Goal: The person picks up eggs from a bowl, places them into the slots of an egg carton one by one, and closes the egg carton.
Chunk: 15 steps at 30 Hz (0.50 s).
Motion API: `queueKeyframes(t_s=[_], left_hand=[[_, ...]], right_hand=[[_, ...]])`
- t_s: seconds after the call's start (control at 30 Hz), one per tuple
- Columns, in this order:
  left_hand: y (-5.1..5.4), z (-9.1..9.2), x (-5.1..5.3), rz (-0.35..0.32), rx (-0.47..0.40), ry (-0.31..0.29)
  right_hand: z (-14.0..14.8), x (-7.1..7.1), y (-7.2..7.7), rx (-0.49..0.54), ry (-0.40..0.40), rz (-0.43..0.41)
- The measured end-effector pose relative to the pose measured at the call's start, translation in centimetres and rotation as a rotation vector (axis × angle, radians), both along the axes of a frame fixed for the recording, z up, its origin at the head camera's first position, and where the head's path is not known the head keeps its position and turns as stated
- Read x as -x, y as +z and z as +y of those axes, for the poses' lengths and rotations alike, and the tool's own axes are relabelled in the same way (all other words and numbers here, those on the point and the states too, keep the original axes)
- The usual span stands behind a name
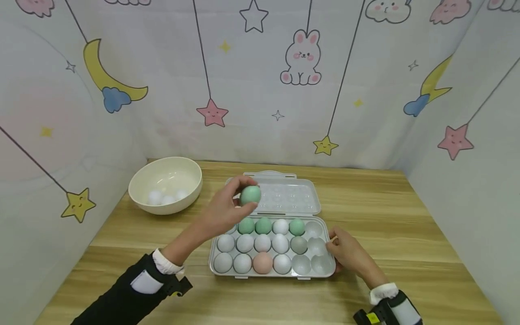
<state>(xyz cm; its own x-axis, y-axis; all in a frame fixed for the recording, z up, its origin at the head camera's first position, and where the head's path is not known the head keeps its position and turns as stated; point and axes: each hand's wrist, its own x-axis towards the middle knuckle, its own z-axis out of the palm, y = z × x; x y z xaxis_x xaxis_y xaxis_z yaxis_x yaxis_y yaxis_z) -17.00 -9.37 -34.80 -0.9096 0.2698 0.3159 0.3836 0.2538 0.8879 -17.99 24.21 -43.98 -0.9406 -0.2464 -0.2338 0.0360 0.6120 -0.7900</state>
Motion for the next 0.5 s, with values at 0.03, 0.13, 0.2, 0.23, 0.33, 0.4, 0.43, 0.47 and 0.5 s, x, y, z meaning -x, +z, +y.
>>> queueKeyframes(t_s=[0.03,0.13,0.2,0.23,0.33,0.4,0.43,0.47,0.5], left_hand=[[-0.2,0.8,-0.3,-0.002,-0.007,-0.017],[-1.0,2.9,-1.1,-0.003,-0.02,-0.061],[-1.6,4.3,-1.6,-0.008,-0.017,-0.088],[-1.9,4.9,-1.9,-0.008,-0.017,-0.103],[-2.9,6.5,-2.4,0.006,0.017,-0.14],[-3.6,7.4,-2.7,0.019,0.055,-0.154],[-3.9,7.8,-2.8,0.017,0.07,-0.162],[-4.3,8.2,-2.9,0.019,0.087,-0.168],[-4.6,8.6,-3.0,0.015,0.097,-0.178]], right_hand=[[0.0,0.0,0.0,0.0,0.0,0.001],[-0.1,0.0,0.0,0.0,0.003,0.004],[-0.1,0.0,-0.1,0.002,0.001,0.005],[-0.1,0.0,-0.1,0.005,0.0,0.004],[0.0,0.0,-0.1,0.003,-0.001,0.005],[0.0,0.0,-0.1,0.002,-0.002,0.005],[0.0,0.0,-0.1,0.001,-0.001,0.006],[0.0,0.0,0.0,-0.001,0.0,0.007],[0.0,0.0,0.0,-0.001,0.0,0.008]])
